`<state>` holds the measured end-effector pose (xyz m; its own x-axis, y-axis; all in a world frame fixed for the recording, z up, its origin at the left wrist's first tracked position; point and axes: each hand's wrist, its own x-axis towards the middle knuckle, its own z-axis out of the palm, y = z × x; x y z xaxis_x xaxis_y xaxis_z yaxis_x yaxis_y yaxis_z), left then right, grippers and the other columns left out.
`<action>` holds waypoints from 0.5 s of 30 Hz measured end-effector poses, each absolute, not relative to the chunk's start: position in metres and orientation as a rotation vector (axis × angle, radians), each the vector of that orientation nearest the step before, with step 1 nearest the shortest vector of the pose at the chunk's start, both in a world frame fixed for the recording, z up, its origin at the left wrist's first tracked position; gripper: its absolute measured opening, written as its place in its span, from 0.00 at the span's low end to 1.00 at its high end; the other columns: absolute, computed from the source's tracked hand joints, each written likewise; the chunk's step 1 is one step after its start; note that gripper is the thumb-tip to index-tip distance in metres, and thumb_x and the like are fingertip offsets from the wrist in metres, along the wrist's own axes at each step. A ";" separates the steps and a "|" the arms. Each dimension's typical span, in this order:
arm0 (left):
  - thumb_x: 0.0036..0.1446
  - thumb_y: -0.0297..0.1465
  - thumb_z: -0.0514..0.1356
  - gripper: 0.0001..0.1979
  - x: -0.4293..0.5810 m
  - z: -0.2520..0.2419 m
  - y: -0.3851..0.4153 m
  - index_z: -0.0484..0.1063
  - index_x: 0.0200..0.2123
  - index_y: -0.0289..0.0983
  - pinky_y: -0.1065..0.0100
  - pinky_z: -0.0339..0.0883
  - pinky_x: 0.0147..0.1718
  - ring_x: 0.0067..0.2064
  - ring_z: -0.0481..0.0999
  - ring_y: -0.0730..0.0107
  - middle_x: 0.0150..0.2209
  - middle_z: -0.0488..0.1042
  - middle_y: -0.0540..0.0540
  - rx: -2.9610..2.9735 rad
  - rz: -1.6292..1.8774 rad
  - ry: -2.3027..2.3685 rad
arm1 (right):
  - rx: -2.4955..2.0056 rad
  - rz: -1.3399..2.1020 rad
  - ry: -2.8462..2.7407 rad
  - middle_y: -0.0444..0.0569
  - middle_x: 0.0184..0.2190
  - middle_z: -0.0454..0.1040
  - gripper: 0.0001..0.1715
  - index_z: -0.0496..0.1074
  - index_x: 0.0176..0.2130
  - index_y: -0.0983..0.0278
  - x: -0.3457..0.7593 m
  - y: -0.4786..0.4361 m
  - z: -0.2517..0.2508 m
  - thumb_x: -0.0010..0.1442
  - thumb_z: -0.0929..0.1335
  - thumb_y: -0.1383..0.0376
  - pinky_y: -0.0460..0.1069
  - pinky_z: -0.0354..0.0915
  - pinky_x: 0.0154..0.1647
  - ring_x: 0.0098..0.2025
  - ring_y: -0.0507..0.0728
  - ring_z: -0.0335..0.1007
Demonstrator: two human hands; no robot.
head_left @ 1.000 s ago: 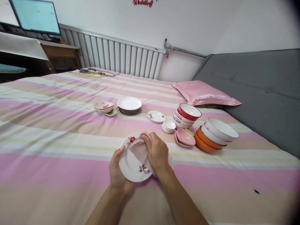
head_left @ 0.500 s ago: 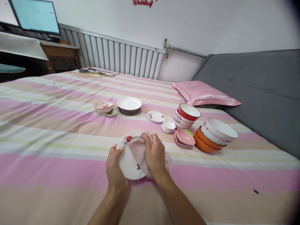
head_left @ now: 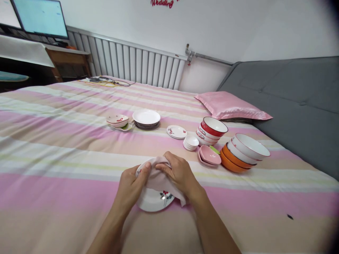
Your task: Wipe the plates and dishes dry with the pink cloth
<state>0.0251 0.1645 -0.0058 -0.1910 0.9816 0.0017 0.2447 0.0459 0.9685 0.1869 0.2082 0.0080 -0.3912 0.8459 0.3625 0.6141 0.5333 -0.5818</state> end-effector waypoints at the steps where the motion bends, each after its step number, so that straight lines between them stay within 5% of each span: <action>1: 0.52 0.50 0.56 0.25 0.025 -0.006 0.164 0.66 0.18 0.34 0.74 0.53 0.19 0.22 0.60 0.75 0.18 0.62 0.51 1.307 1.239 1.565 | -1.146 0.508 -2.130 0.40 0.24 0.63 0.18 0.59 0.29 0.61 0.187 0.208 0.008 0.61 0.63 0.51 0.45 0.51 0.27 0.27 0.52 0.60; 9: 0.47 0.49 0.60 0.23 0.026 -0.008 0.161 0.71 0.21 0.33 0.73 0.56 0.17 0.21 0.62 0.74 0.18 0.65 0.49 0.950 1.544 1.519 | -0.994 0.902 -1.783 0.39 0.25 0.63 0.16 0.64 0.32 0.62 0.178 0.203 0.012 0.59 0.66 0.53 0.43 0.56 0.29 0.28 0.50 0.59; 15: 0.45 0.48 0.63 0.22 0.027 -0.013 0.164 0.75 0.30 0.33 0.71 0.63 0.20 0.24 0.69 0.68 0.21 0.71 0.48 0.616 1.724 1.402 | -1.059 0.885 -1.620 0.41 0.26 0.66 0.17 0.65 0.32 0.63 0.164 0.199 0.002 0.59 0.64 0.52 0.44 0.57 0.30 0.29 0.51 0.62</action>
<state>0.0271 0.1642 -0.0134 -0.5514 0.8260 -0.1175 -0.2830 -0.0527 0.9577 0.1640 0.1991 0.0022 -0.1504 0.9322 0.3293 0.2262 0.3567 -0.9064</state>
